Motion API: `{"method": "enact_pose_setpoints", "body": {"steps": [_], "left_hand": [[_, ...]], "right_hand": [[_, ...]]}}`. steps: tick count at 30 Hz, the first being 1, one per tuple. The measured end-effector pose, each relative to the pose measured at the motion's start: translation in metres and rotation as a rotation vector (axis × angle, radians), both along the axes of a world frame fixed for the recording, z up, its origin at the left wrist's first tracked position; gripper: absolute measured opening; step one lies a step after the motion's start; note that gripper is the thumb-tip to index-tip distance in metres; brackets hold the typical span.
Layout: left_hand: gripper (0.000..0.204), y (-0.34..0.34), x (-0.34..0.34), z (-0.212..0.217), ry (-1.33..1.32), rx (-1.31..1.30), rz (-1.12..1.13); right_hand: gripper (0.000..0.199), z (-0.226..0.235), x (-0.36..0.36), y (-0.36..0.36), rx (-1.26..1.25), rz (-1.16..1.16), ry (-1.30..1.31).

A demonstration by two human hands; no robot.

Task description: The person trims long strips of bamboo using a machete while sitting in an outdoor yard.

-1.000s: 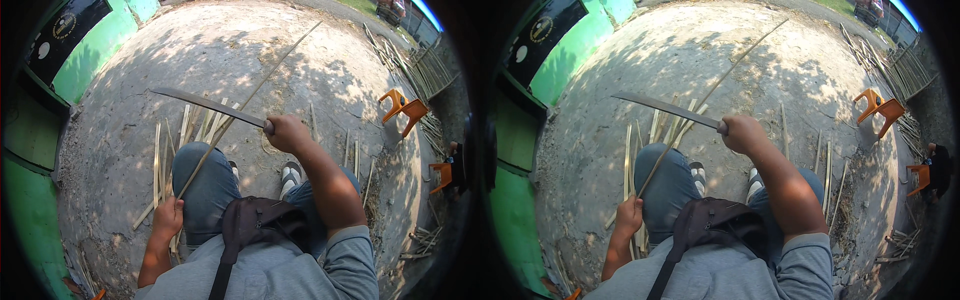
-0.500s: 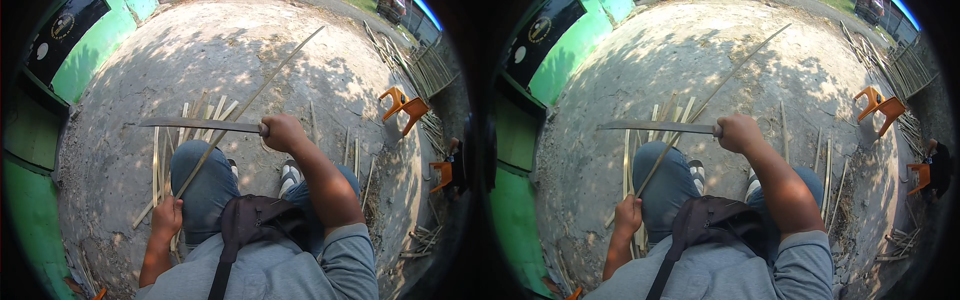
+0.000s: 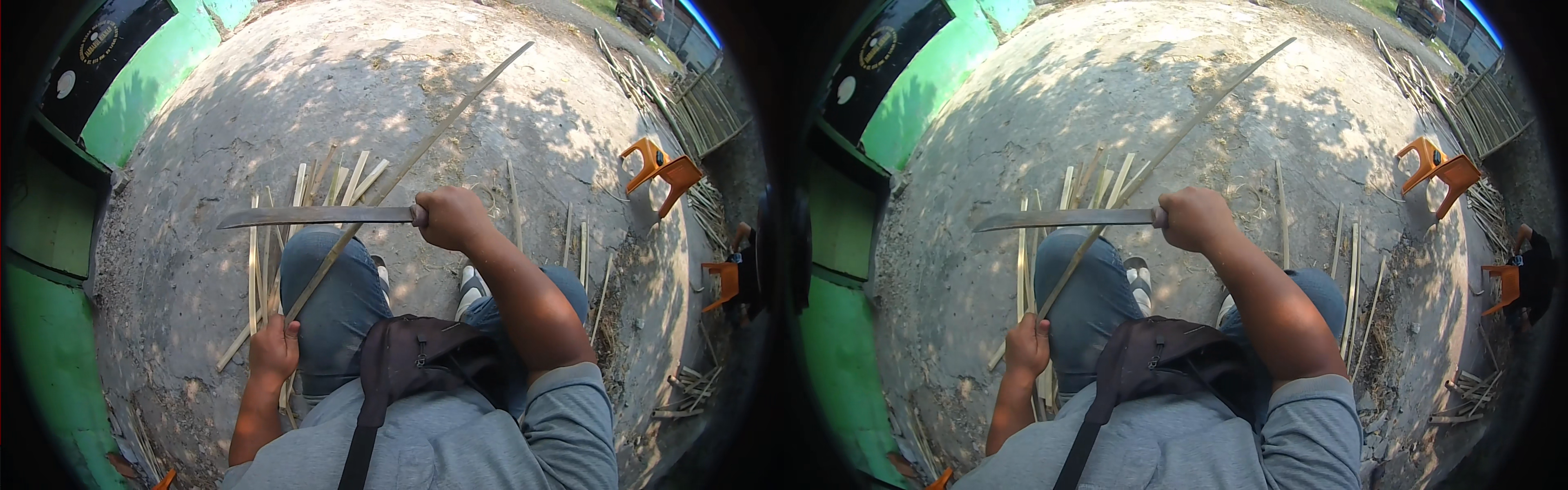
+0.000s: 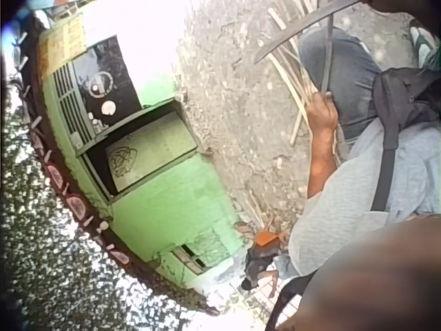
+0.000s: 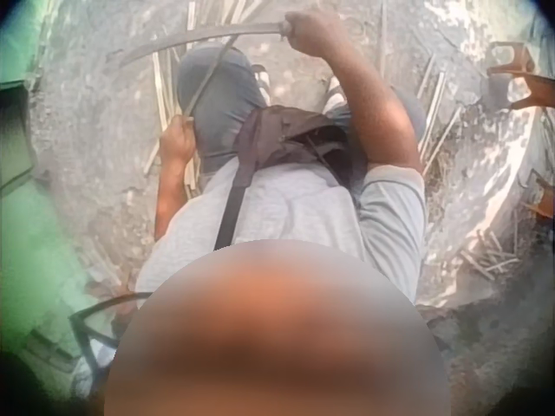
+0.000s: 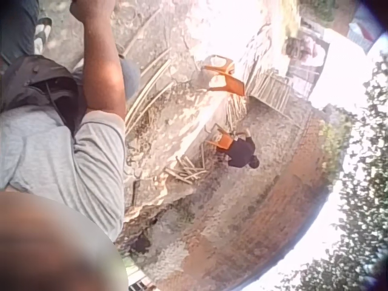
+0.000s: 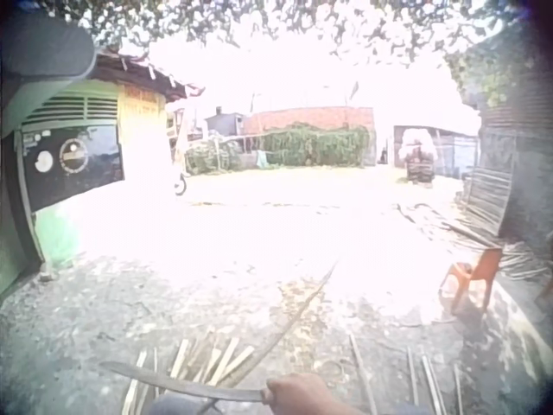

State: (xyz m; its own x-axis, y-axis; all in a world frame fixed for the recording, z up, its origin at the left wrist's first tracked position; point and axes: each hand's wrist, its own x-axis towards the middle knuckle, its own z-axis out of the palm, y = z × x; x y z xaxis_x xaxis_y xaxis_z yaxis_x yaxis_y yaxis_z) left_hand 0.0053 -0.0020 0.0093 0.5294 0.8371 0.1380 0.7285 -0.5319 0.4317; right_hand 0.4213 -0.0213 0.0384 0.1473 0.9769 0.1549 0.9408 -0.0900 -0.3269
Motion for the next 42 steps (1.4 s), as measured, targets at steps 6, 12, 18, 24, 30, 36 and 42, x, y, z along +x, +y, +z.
{"method": "enact_pose_setpoints", "body": {"steps": [6,12,18,24,30,36,42], "left_hand": [[0.048,-0.001,-0.005,0.0,0.028,0.006,0.028],[0.049,-0.002,-0.006,0.008,0.042,0.009,0.012],[0.048,0.003,-0.004,0.009,0.107,0.002,0.004],[0.048,0.008,-0.006,-0.004,-0.025,-0.037,-0.052],[0.055,0.004,0.0,-0.002,-0.054,-0.019,-0.013],[0.05,0.008,-0.008,-0.01,-0.051,-0.059,-0.043],[0.049,0.007,-0.006,-0.007,-0.089,-0.054,-0.054]], "right_hand": [[0.022,0.003,0.003,-0.001,0.015,-0.013,-0.04],[0.015,-0.003,0.037,-0.01,0.013,-0.263,0.088],[0.011,0.002,0.019,-0.012,-0.004,-0.147,0.073],[0.02,0.019,0.012,-0.005,0.007,-0.04,-0.025],[0.02,-0.006,0.023,-0.005,0.059,-0.099,0.051],[0.017,0.005,0.002,-0.012,0.101,-0.021,0.043],[0.023,0.009,0.007,-0.006,0.03,-0.028,-0.031]]}}
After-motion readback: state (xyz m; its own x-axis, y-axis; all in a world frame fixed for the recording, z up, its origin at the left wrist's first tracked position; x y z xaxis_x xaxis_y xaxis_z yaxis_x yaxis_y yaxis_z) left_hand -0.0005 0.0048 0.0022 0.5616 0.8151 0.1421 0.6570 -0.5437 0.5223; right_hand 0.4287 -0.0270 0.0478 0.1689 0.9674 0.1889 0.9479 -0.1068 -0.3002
